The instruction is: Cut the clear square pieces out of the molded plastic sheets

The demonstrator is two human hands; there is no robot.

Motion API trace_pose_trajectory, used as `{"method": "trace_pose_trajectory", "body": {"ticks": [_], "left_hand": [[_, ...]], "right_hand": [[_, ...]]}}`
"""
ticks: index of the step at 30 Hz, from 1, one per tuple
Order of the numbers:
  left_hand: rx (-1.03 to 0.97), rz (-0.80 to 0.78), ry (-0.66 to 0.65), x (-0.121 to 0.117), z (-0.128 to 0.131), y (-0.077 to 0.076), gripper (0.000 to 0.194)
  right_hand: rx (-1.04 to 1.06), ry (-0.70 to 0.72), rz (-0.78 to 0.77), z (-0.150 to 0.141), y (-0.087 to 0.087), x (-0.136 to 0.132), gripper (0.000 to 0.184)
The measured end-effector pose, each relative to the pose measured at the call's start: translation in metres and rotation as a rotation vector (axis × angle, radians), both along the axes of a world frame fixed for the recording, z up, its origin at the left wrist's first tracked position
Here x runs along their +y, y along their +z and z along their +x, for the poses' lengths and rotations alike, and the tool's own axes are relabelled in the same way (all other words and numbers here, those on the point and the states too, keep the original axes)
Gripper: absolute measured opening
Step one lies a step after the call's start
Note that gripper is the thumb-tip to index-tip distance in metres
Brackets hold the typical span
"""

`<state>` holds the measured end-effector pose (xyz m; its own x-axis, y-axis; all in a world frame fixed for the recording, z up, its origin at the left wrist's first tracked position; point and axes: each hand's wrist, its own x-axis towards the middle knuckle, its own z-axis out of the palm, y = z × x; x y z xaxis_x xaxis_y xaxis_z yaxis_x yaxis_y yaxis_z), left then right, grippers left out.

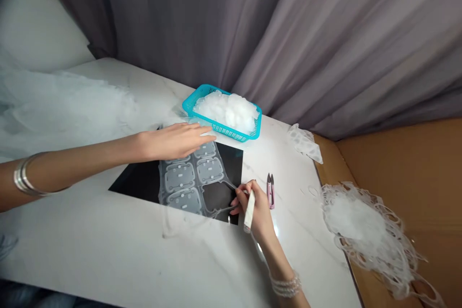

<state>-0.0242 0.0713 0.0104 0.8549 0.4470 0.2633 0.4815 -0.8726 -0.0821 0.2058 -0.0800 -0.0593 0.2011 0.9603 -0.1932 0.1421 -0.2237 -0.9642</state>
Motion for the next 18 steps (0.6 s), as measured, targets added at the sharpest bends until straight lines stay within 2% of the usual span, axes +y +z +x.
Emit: {"method": "trace_pose_trajectory", "body": {"ticks": [4,8,10,12,15,18], "left_hand": [[0.027,-0.063,-0.094,-0.042,-0.039,-0.024,0.034],[0.033,-0.128,-0.166,-0.081,-0.079,-0.057,0.037],[0.045,-0.183,-0.142,-0.09,-0.088,-0.07,0.045],[0.061,-0.241,-0.117,-0.088,-0.09,-0.077,0.05],[0.093,-0.294,-0.106,-0.072,-0.083,-0.079,0.053],[0.114,-0.293,-0.098,-0.052,-0.075,-0.078,0.053]], "right_hand": [[-0.102,-0.069,0.002,0.008,0.003,-0.011,0.044],[-0.361,-0.189,0.105,-0.003,0.014,-0.022,0.03],[-0.454,-0.114,0.146,-0.014,0.018,-0.023,0.029],[-0.529,0.057,0.144,-0.028,0.019,-0.019,0.028],[-0.661,0.339,0.085,-0.045,0.018,-0.002,0.029],[-0.752,0.429,0.09,-0.052,0.013,0.024,0.032]]}}
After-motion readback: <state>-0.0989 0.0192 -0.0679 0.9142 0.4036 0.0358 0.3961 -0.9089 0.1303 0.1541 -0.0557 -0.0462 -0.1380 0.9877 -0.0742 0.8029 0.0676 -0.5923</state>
